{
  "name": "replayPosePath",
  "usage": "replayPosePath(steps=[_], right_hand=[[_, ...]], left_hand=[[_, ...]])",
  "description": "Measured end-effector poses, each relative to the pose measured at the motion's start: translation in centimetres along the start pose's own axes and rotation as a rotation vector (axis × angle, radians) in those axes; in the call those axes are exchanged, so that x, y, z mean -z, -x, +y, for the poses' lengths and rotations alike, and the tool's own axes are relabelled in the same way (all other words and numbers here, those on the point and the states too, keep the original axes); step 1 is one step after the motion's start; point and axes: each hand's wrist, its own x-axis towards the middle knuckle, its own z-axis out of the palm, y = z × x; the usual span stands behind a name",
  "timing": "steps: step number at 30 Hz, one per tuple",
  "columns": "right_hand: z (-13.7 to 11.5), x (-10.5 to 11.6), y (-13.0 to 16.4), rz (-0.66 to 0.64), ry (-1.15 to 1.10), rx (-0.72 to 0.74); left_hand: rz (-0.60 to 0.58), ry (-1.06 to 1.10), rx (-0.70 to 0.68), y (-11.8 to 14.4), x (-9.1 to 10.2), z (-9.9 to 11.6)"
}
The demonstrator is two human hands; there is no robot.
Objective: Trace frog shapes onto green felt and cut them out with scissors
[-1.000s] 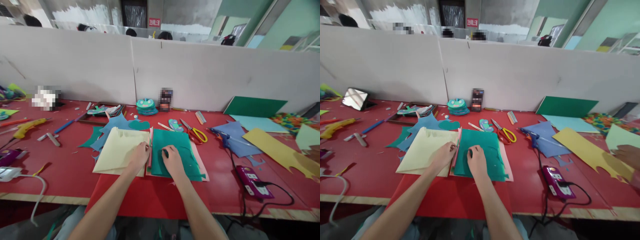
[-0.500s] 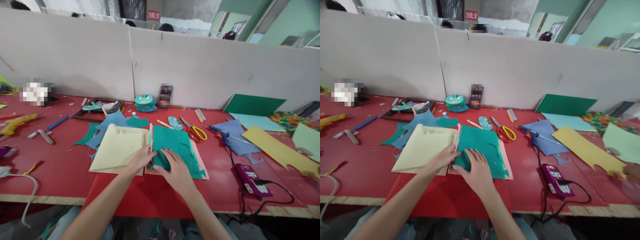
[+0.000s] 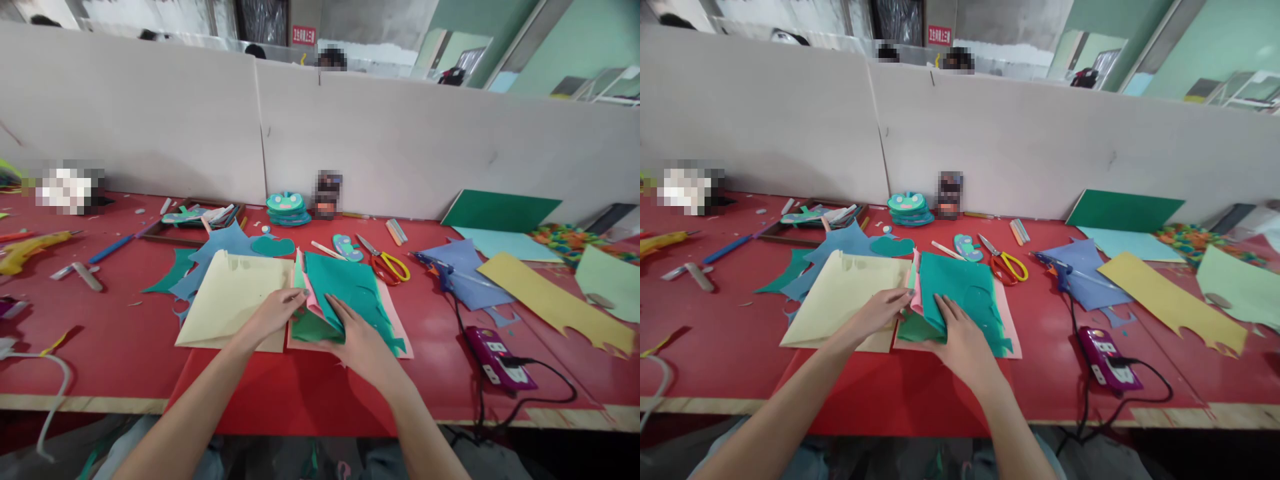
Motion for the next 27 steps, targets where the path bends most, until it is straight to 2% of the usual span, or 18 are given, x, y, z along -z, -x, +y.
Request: replayPosePath(steps=[3, 5, 7, 8, 10, 12, 13, 17, 21, 27], right_hand=[[-0.1, -0.1, 0.4, -0.012, -0.050, 0.030], [-0.1, -0.5, 0.2, 0.085, -0.049, -0.026], [0.1, -1.1, -0.2, 0.206, 0.005, -0.102], [0.4, -1.3, -0.4, 0.255, 0.046, -0.140], [0.9, -1.7, -0.8, 0.355, 0.122, -0.207], [1.5, -1.9, -1.1, 0.460, 0.165, -0.260], [1.7, -1.9, -1.1, 0.502, 0.175, -0.277], [1.9, -1.7, -1.0, 0.539, 0.173, -0.276], [1.5, -0.6, -0.7, 0.558, 0.127, -0.304], [2.3, 2.6, 0.1, 0.788, 0.068, -0.397]], left_hand=[[-0.073, 0.109, 0.053, 0.3, -0.5, 0.2], [-0.149, 0.155, 0.064, 0.5, -0.9, 0.7], [-0.170, 0.089, 0.026, 0.8, -1.0, 1.0], [-0.126, 0.004, 0.007, 0.8, -1.0, 1.0], [0.040, -0.200, 0.009, 0.8, -0.7, 0.8], [0.207, -0.353, 0.053, 0.5, -0.4, 0.2], [0.244, -0.383, 0.079, 0.4, -0.2, -0.2], [0.209, -0.388, 0.145, -0.3, -0.1, -1.4], [0.192, -0.378, 0.144, -0.4, -0.6, -1.5], [0.232, -0.448, 0.111, 0.0, -0.9, -1.4]])
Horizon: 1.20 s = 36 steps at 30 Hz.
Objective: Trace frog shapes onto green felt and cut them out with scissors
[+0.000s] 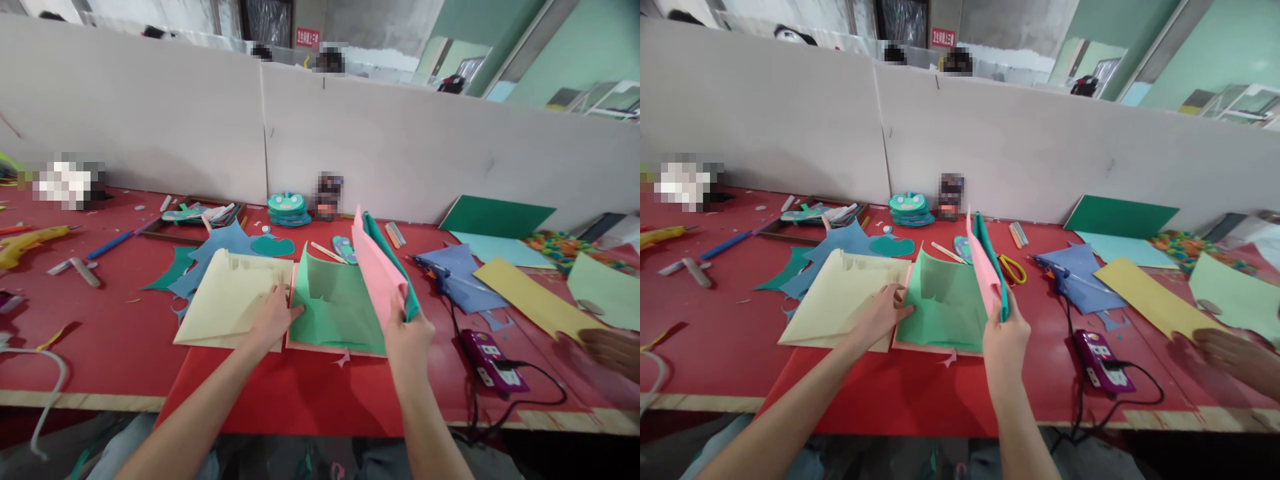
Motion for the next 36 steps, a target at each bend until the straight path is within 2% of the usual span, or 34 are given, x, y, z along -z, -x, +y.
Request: replayPosePath(steps=[5, 11, 16, 19, 21, 26, 31, 33, 36], right_hand=[[0.1, 1.2, -1.0, 0.121, 0.005, 0.014], [-1.1, 1.4, -1.2, 0.205, -0.058, 0.039], [-1.4, 0.6, -1.0, 0.187, -0.113, 0.044], [-1.7, 0.3, -1.0, 0.151, -0.153, 0.046], [-1.9, 0.4, -1.1, 0.176, -0.158, 0.029], [-1.4, 0.6, -1.5, 0.279, -0.128, -0.028], [-0.1, -0.1, -2.1, 0.187, -0.088, -0.009], [0.5, 0.1, -2.6, 0.174, -0.024, -0.028], [1.2, 1.2, -3.4, 0.225, 0.021, -0.064]], left_hand=[[-0.007, -0.031, 0.002, -0.1, -0.3, -0.2], [0.052, -0.124, 0.004, 0.3, -0.6, 0.4], [-0.045, -0.188, -0.007, 0.1, -0.6, 0.3], [-0.044, -0.204, -0.044, 0.2, -0.6, 0.6], [-0.015, -0.196, -0.070, 0.5, -0.8, 1.0], [0.161, -0.259, -0.119, 1.2, -1.6, 1.4], [-0.010, -0.185, -0.015, 0.9, -1.8, 0.6], [-0.030, -0.176, 0.013, 0.7, -1.7, 0.5], [-0.031, -0.183, 0.019, 0.4, -1.6, 0.5]])
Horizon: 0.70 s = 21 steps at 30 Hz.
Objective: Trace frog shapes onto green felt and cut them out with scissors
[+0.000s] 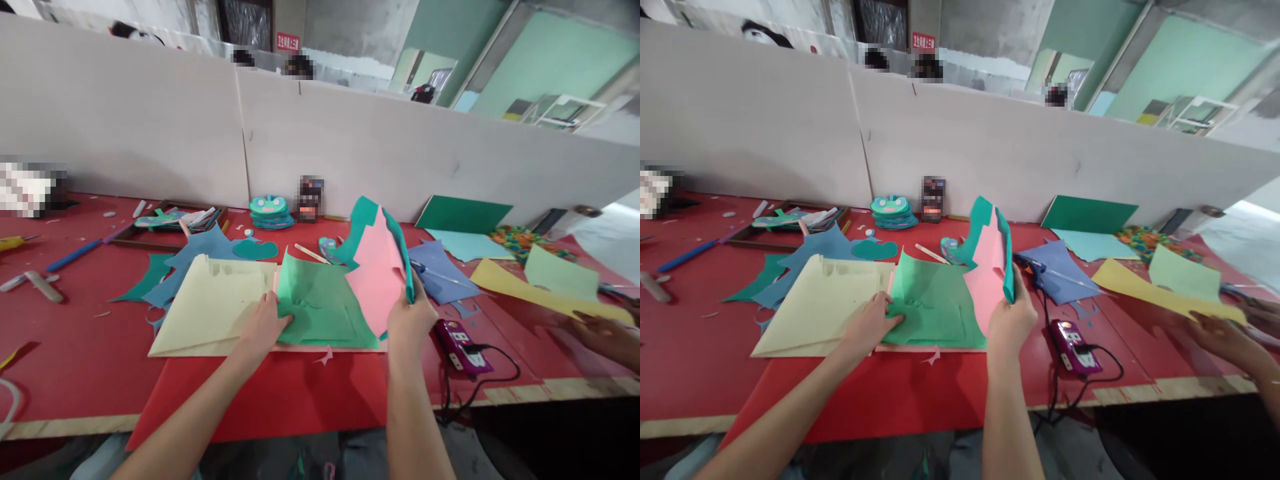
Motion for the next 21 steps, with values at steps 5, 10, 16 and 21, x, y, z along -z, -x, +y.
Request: replayPosePath(steps=[5, 10, 16, 21], right_hand=[[0.2, 1.3, -0.6, 0.140, -0.087, 0.011], [0.5, 1.4, -0.7, 0.007, -0.069, -0.015], [0.7, 2.3, -1.0, 0.089, -0.059, 0.028], [-0.6, 1.8, 0.1, 0.152, -0.248, 0.144]], left_hand=[[0.000, -0.014, -0.017, -0.1, 0.0, 0.1], [0.000, -0.035, -0.010, 0.3, 0.4, 0.5], [0.037, -0.067, -0.010, 0.1, -0.1, 0.1], [0.055, -0.098, -0.055, 0.3, -0.3, 0.1]])
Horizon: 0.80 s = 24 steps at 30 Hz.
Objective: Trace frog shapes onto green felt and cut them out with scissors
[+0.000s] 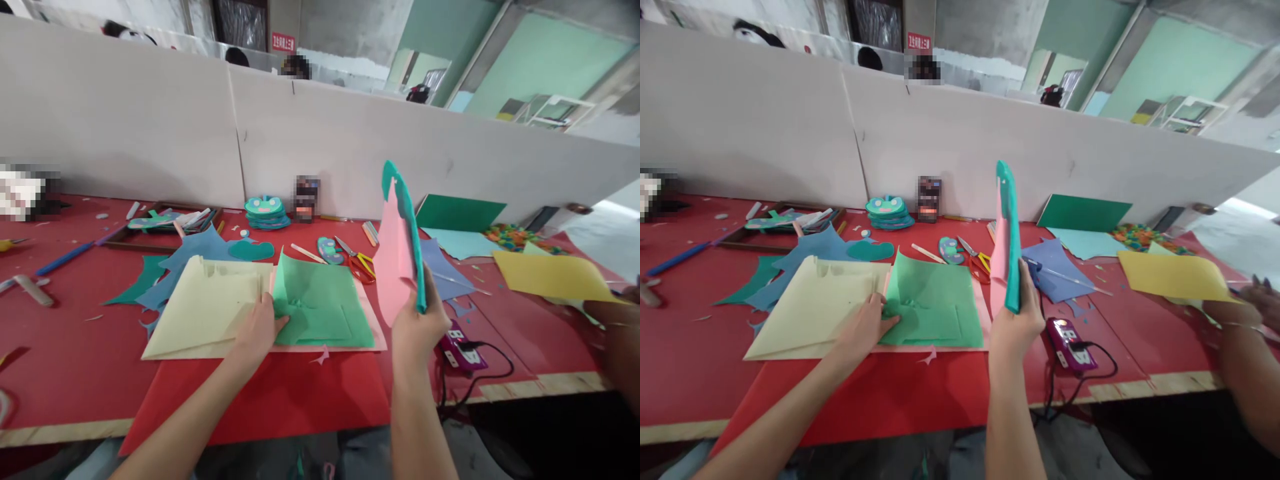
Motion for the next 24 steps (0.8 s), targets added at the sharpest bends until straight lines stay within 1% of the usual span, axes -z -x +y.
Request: replayPosePath(steps=[2, 4, 6, 8, 10, 11, 13, 15, 17, 20, 22, 24], right_hand=[[-0.1, -0.7, 0.6, -0.036, -0.061, -0.002], [0.4, -1.5, 0.9, -0.054, -0.079, -0.084], [1.1, -1.9, 1.0, -0.073, -0.037, -0.190], [1.7, -1.7, 0.6, -0.135, 0.059, -0.226], [1.9, -1.0, 0.0, -0.186, 0.168, -0.207], [1.8, -0.5, -0.3, -0.190, 0.212, -0.191], [1.5, 0.5, -0.8, -0.151, 0.260, -0.167], [1.1, 1.2, -1.1, -0.093, 0.256, -0.138], [0.8, 1.4, -1.2, -0.043, 0.219, -0.112], [0.8, 1.1, -1.0, 0.018, 0.167, -0.112], [0.9, 0.9, -0.9, -0.004, 0.161, -0.126], [1.2, 0.8, -0.9, -0.083, 0.197, -0.136]], left_hand=[[0.001, -0.020, 0.001, 0.1, 0.1, 0.1], [0.003, -0.026, -0.007, 0.2, 0.3, 0.2], [-0.002, -0.019, -0.012, 0.2, 0.3, 0.2], [-0.008, -0.020, 0.004, 0.1, 0.3, 0.2], [-0.013, -0.027, 0.019, 0.0, 0.3, 0.2], [-0.015, -0.028, 0.018, 0.0, 0.2, 0.2], [-0.013, -0.023, 0.012, -0.1, 0.2, 0.3], [-0.009, -0.025, 0.009, -0.1, 0.1, 0.3], [-0.007, -0.029, 0.004, -0.1, 0.0, 0.2], [-0.009, -0.031, 0.001, -0.2, 0.0, 0.0], [-0.015, -0.027, 0.011, -0.2, 0.1, 0.0], [-0.025, -0.026, 0.020, -0.1, 0.1, 0.0]])
